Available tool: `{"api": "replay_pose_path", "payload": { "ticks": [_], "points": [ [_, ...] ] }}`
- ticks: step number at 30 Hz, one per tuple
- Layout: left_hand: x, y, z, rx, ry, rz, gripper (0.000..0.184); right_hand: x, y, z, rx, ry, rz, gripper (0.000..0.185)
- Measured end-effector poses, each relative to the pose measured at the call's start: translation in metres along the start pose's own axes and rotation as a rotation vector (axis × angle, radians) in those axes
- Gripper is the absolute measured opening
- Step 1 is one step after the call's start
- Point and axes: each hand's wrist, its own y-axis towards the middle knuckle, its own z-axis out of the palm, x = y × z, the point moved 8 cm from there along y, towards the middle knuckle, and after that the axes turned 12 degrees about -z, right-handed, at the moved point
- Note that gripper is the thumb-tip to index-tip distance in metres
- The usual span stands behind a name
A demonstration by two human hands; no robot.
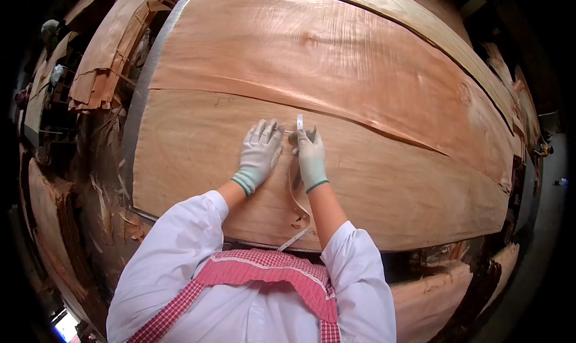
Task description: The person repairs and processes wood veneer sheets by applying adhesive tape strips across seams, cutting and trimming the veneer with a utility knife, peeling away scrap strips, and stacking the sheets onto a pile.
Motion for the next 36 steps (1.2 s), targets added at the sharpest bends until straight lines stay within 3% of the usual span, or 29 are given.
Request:
{"api": "replay_pose_path", "payload": {
  "ticks": [26, 35, 36],
  "points": [
    [-0.008, -0.001, -0.006, -0.042, -0.039, 0.11, 0.042, 0.009, -0.005, -0.008, -0.065, 0.157, -0.022, 0.017],
    [-0.006, 0.0, -0.003, -0.001, -0.036, 0.088, 0.044, 0.018, 0.002, 0.001, 0.066, -0.34, -0.014, 0.03],
    [-0.006, 0.0, -0.004, 0.004, -0.03, 0.087, 0.044, 0.0, 0.02, -0.004, 0.082, -0.556, -0.044, 0.036]
  ]
}}
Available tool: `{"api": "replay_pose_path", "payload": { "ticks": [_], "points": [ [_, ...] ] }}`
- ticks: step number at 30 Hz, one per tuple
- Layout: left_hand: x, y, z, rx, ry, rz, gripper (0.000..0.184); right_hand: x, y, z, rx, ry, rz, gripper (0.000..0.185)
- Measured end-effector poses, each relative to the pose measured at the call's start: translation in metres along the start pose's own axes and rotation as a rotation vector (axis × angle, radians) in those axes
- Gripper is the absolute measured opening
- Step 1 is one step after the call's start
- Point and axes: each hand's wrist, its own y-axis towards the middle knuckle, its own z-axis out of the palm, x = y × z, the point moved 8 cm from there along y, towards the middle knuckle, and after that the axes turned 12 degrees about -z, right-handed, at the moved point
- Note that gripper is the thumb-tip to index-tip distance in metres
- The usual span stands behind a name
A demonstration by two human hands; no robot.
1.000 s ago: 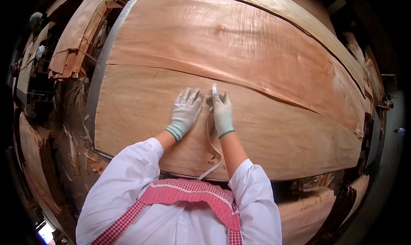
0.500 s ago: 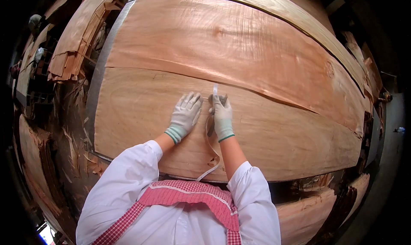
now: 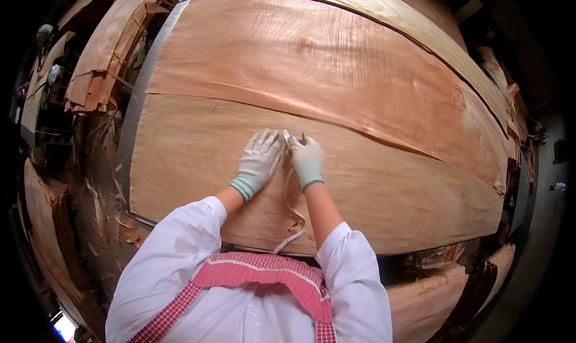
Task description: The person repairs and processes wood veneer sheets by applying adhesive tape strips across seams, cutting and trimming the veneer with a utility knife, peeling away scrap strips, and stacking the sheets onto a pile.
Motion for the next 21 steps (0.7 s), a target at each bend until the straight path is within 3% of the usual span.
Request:
{"api": "replay_pose_path", "payload": {
  "ticks": [3, 6, 9, 12, 14, 16, 18, 21],
  "points": [
    [0.0, -0.001, 0.001, -0.044, -0.008, -0.009, 0.044, 0.007, 0.005, -0.003, 0.049, -0.246, 0.032, 0.032],
    [-0.01, 0.007, 0.004, -0.016, -0.027, 0.166, 0.045, -0.001, 0.013, -0.004, 0.028, -0.415, -0.03, 0.025],
    [-0.01, 0.01, 0.01, 0.1, 0.004, 0.194, 0.046, -0.003, 0.003, -0.004, -0.018, -0.369, -0.072, 0.026],
    [-0.007, 0.008, 0.01, 0.102, 0.021, 0.224, 0.046, 0.018, -0.006, -0.018, 0.153, -0.588, -0.35, 0.027],
    [-0.011, 0.008, 0.012, 0.082, 0.023, 0.213, 0.043, 0.036, 0.013, -0.057, 0.108, -0.752, -0.37, 0.019],
    [-0.009, 0.015, 0.011, 0.14, -0.049, 0.16, 0.039, 0.06, 0.031, -0.101, 0.004, -0.641, -0.467, 0.022],
    [-0.003, 0.027, 0.012, 0.273, -0.199, 0.054, 0.036, 0.108, 0.007, -0.117, -0.057, -0.078, -0.409, 0.021],
    [0.046, 0.026, -0.017, 0.033, -0.343, -0.205, 0.037, 0.121, -0.014, -0.121, -0.226, 0.488, -0.322, 0.022]
  ]
}}
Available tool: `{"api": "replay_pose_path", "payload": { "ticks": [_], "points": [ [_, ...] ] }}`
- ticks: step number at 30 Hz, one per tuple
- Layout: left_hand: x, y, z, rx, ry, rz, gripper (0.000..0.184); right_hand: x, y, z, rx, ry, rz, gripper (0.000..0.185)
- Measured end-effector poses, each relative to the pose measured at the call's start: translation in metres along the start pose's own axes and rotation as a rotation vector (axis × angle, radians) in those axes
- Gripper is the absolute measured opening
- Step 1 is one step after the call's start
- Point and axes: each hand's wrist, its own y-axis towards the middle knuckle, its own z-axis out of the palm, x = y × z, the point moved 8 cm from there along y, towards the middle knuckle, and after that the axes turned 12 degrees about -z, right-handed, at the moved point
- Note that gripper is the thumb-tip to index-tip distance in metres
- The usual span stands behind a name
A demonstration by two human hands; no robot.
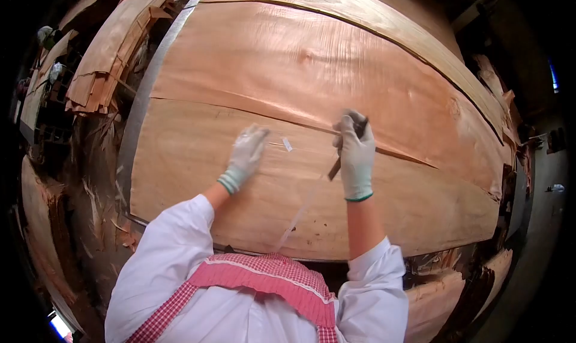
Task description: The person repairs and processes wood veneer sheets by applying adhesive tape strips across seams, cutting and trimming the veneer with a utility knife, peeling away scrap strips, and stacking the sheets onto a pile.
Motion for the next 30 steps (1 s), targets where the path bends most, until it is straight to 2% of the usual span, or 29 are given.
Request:
{"api": "replay_pose_path", "payload": {
  "ticks": [1, 3, 5, 8, 9, 10, 13, 14, 16, 17, 19, 20, 21, 22, 24, 26, 27, 28, 29, 30],
  "points": [
    [0.001, -0.006, -0.014, -0.054, -0.008, -0.004, 0.036, -0.003, -0.008, -0.005, -0.097, 0.125, 0.031, 0.022],
    [0.002, -0.03, -0.042, -0.158, -0.018, -0.029, 0.036, -0.037, -0.022, -0.008, -0.07, 0.052, 0.077, 0.022],
    [-0.001, -0.06, -0.039, -0.087, 0.04, 0.075, 0.035, -0.045, -0.036, -0.002, -0.045, -0.025, 0.125, 0.022],
    [-0.025, -0.118, -0.042, 0.088, 0.017, 0.197, 0.037, -0.046, -0.044, -0.031, -0.189, 0.009, 0.144, 0.021],
    [-0.028, -0.134, -0.035, 0.146, 0.042, 0.198, 0.038, -0.043, -0.042, -0.06, -0.236, 0.124, -0.082, 0.018],
    [-0.03, -0.144, -0.026, 0.194, 0.071, 0.196, 0.038, -0.014, -0.045, -0.08, -0.345, 0.043, -0.17, 0.014],
    [-0.017, -0.153, -0.006, 0.165, 0.128, 0.143, 0.038, 0.045, -0.036, -0.149, -0.475, -0.125, -0.436, 0.022],
    [-0.01, -0.154, -0.002, 0.168, 0.13, 0.154, 0.038, 0.086, -0.039, -0.139, -0.493, -0.272, -0.549, 0.023],
    [-0.002, -0.153, 0.004, 0.177, 0.126, 0.187, 0.037, 0.141, -0.046, -0.137, -0.505, -0.334, -0.692, 0.026],
    [-0.001, -0.152, 0.005, 0.187, 0.108, 0.181, 0.037, 0.156, -0.044, -0.151, -0.496, -0.247, -0.72, 0.029],
    [0.002, -0.15, 0.0, 0.196, 0.074, 0.16, 0.037, 0.204, -0.045, -0.12, -0.448, -0.397, -0.914, 0.029],
    [0.011, -0.141, -0.01, 0.175, -0.079, 0.028, 0.039, 0.236, -0.062, -0.066, -0.418, -0.647, -1.077, 0.027],
    [0.018, -0.134, -0.021, 0.158, -0.236, -0.104, 0.041, 0.248, -0.078, -0.022, -0.362, -0.754, -1.173, 0.028],
    [0.024, -0.127, -0.033, 0.141, -0.395, -0.231, 0.043, 0.237, -0.08, 0.017, -0.138, -0.491, -0.972, 0.034],
    [-0.009, -0.098, -0.115, 0.09, -1.402, -0.351, 0.05, 0.194, -0.101, 0.103, 0.172, -0.037, -0.431, 0.051],
    [-0.047, -0.087, -0.209, 0.117, -1.282, -0.093, 0.054, 0.17, -0.138, 0.176, 0.598, -0.049, -0.598, 0.054],
    [-0.053, -0.094, -0.237, 0.063, -1.315, 0.008, 0.05, 0.156, -0.156, 0.202, 0.754, 0.069, -0.302, 0.052],
    [-0.059, -0.104, -0.261, 0.01, -1.343, 0.107, 0.046, 0.169, -0.171, 0.221, 0.819, 0.048, -0.47, 0.054],
    [-0.066, -0.118, -0.29, -0.067, -1.202, 0.166, 0.041, 0.193, -0.184, 0.234, 0.824, 0.012, -0.776, 0.056],
    [-0.072, -0.133, -0.319, -0.153, -1.063, 0.216, 0.036, 0.211, -0.196, 0.246, 0.822, 0.046, -0.921, 0.057]
  ]
}}
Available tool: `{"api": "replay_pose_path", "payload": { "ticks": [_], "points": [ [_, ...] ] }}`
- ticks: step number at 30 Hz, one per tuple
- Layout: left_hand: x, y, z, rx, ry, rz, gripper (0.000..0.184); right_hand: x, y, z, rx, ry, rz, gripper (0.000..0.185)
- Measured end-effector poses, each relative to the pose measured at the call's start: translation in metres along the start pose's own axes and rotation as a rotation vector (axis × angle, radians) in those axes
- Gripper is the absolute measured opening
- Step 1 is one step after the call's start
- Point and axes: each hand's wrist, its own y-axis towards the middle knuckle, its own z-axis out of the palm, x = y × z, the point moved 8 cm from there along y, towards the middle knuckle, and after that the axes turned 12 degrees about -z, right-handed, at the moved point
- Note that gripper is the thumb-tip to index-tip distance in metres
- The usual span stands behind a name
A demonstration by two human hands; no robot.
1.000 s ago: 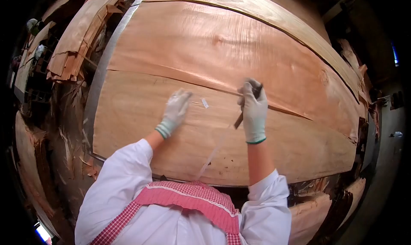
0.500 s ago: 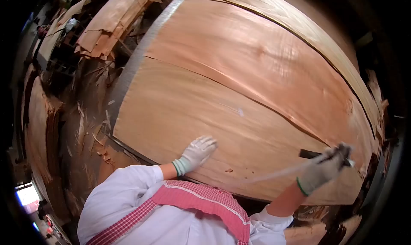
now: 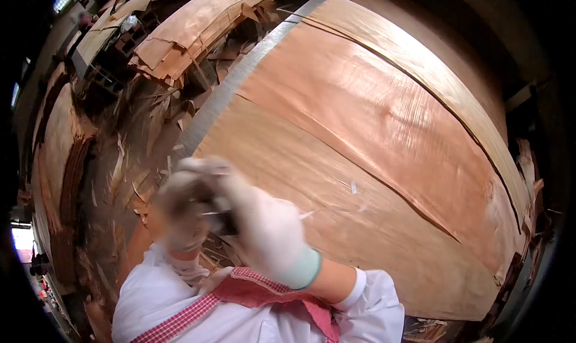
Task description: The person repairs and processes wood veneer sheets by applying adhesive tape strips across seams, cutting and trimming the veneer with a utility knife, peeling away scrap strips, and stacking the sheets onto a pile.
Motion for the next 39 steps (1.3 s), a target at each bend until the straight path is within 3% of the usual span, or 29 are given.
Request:
{"api": "replay_pose_path", "payload": {
  "ticks": [1, 4, 8, 10, 11, 12, 13, 16, 17, 19, 22, 23, 26, 29, 32, 33, 35, 38, 39],
  "points": [
    [-0.031, -0.006, -0.009, -0.024, 0.125, 0.087, 0.034, 0.011, 0.013, 0.012, 0.011, 0.035, -0.052, 0.059],
    [-0.11, -0.03, -0.066, -0.151, 0.426, 0.28, 0.03, 0.031, 0.057, 0.057, 0.012, 0.631, 0.128, 0.04],
    [-0.166, -0.038, -0.139, -0.356, 0.686, 0.354, 0.025, 0.052, 0.066, 0.1, 0.42, 0.596, 0.206, 0.029],
    [-0.15, -0.011, -0.157, -0.397, 0.714, 0.293, 0.023, 0.025, 0.06, 0.103, 0.225, 0.819, 0.272, 0.026],
    [-0.125, 0.01, -0.161, -0.381, 0.706, 0.215, 0.022, 0.0, 0.052, 0.105, 0.104, 0.851, 0.418, 0.021],
    [-0.092, 0.031, -0.165, -0.365, 0.685, 0.117, 0.022, -0.033, 0.03, 0.114, 0.141, 0.917, 0.765, 0.026],
    [-0.05, 0.051, -0.167, -0.337, 0.651, -0.009, 0.022, -0.067, 0.011, 0.112, 0.178, 0.776, 1.064, 0.031],
    [0.144, 0.064, -0.197, -0.362, 0.319, -0.564, 0.011, -0.182, -0.104, 0.13, 0.061, 0.572, 1.206, 0.032],
    [0.201, 0.053, -0.208, -0.373, 0.399, -0.743, 0.01, -0.206, -0.142, 0.137, 0.024, 0.525, 1.247, 0.029],
    [0.286, 0.038, -0.226, -0.292, 0.363, -0.816, 0.011, -0.228, -0.175, 0.137, -0.003, 0.438, 1.33, 0.024],
    [0.294, 0.079, -0.243, -0.338, 0.679, -0.611, 0.013, -0.275, -0.191, 0.152, -0.076, 0.443, 1.258, 0.02],
    [0.291, 0.096, -0.245, -0.374, 0.703, -0.448, 0.012, -0.289, -0.19, 0.152, -0.085, 0.386, 1.247, 0.017],
    [0.279, 0.15, -0.237, -0.398, 0.926, -0.393, 0.013, -0.316, -0.174, 0.153, -0.234, 0.395, 1.266, 0.02],
    [0.28, 0.181, -0.22, -0.335, 1.283, -0.099, 0.017, -0.33, -0.168, 0.154, -0.306, 0.372, 1.307, 0.02],
    [0.292, 0.179, -0.242, -0.577, 1.153, -0.295, 0.03, -0.324, -0.16, 0.151, -0.338, 0.327, 1.355, 0.019],
    [0.298, 0.177, -0.235, -0.489, 1.301, -0.307, 0.033, -0.322, -0.16, 0.147, -0.344, 0.302, 1.382, 0.019],
    [0.304, 0.161, -0.225, -0.293, 1.592, -0.322, 0.041, -0.345, -0.165, 0.142, -0.127, 0.011, 1.181, 0.018],
    [0.305, 0.15, -0.225, -0.249, 1.667, -0.412, 0.046, -0.344, -0.139, 0.083, 0.091, -0.354, 0.998, 0.018],
    [0.298, 0.156, -0.216, -0.211, 1.69, -0.493, 0.045, -0.357, -0.161, 0.064, 0.062, -0.294, 1.09, 0.019]
  ]
}}
